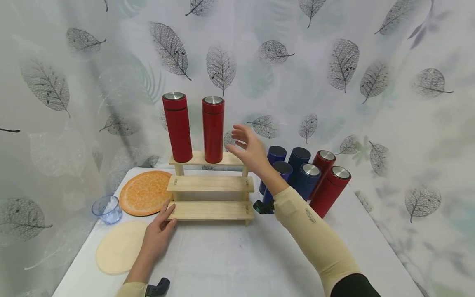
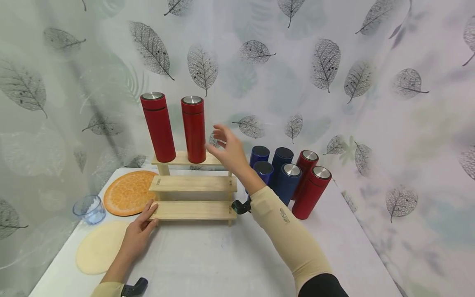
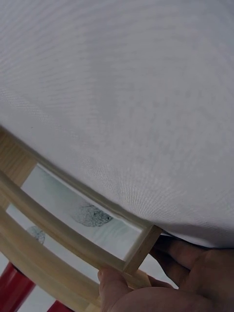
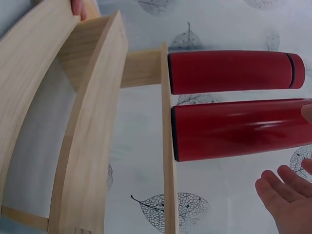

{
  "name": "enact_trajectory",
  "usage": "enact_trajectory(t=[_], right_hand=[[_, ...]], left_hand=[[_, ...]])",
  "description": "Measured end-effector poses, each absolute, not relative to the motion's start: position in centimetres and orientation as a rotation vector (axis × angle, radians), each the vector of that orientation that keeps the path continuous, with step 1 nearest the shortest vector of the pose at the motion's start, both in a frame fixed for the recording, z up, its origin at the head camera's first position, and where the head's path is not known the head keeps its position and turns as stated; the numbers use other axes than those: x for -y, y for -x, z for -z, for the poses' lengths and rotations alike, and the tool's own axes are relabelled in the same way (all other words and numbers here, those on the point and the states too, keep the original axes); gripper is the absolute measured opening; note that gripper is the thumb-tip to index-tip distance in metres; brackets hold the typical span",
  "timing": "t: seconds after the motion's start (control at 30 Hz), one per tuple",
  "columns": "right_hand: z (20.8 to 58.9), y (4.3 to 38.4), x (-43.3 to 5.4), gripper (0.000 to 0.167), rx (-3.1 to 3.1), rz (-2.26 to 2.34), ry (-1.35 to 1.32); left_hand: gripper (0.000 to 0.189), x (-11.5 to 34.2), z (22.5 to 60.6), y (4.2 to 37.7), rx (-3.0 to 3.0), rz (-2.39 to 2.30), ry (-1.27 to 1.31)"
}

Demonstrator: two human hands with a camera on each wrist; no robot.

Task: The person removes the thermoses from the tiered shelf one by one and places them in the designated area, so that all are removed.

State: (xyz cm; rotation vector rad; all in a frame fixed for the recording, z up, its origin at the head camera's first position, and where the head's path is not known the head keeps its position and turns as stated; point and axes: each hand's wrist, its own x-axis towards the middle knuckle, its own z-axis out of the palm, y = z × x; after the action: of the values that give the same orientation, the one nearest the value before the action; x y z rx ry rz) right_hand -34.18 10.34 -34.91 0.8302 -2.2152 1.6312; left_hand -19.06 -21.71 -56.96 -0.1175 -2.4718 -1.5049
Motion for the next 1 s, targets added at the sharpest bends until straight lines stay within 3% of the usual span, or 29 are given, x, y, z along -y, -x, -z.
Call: enact_trajectory(t=[0.53,1.0], right_hand=[[35.0,35.4,-8.9,0.065,2.255,-1.684,-0.768],[34.7,36.1,-7.5,0.079,2.302,-1.722,-0.748]], left_hand=[[0.052,21.7,56.8,19.1,2.484,1.477,0.113],[0.052,21.7,57.1,19.1,2.474,1.49,0.111]])
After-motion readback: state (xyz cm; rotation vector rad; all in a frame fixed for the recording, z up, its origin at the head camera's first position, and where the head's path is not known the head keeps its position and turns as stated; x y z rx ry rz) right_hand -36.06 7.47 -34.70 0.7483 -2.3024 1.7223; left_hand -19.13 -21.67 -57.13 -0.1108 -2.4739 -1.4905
